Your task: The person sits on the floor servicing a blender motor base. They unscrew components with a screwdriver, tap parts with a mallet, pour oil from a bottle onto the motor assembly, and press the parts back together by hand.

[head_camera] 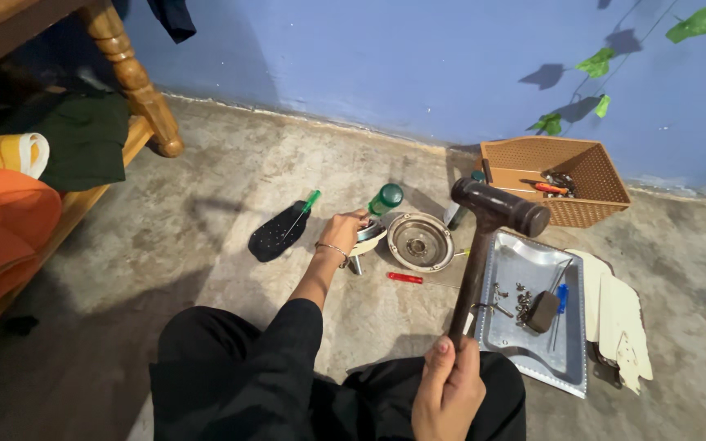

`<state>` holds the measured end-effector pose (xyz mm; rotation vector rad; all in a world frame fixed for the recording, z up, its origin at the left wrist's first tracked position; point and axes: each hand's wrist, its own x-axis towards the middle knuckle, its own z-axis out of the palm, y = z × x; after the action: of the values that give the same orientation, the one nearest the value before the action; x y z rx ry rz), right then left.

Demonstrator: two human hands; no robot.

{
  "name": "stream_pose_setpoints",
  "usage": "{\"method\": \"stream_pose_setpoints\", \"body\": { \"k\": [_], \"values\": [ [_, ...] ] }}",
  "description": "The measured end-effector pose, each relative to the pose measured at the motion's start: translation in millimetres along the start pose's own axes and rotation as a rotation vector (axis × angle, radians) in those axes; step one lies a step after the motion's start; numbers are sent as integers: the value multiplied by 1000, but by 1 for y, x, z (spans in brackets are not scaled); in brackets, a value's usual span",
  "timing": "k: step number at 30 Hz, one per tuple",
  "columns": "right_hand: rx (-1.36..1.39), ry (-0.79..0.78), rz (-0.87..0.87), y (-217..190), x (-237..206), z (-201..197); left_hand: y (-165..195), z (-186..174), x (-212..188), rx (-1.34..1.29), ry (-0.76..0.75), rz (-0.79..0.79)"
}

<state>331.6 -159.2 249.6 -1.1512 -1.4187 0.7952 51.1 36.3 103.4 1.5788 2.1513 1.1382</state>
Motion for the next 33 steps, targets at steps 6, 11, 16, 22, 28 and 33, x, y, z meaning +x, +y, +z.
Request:
{"method": "stream_pose_setpoints", "body": {
  "k": [6,11,16,22,28,33],
  "values": [
    [-350,-112,-109,0,10,-2,19,-6,-1,56,-24,-56],
    [-258,25,-73,-8,10,-1,13,-5,-1,5,-41,-89],
    [-358,-116,-21,-15,20,-8,3,2,1,9,7,-48],
    [-259,-89,47,6,17,-11,-11,3,2,-70,55,-18],
    [62,-125,332,63,5,-9,-12,-11,4,-34,-14,-50],
    [131,-117,440,111,-12,-6,-11,-27,3,-264,-96,-104]
  ]
}}
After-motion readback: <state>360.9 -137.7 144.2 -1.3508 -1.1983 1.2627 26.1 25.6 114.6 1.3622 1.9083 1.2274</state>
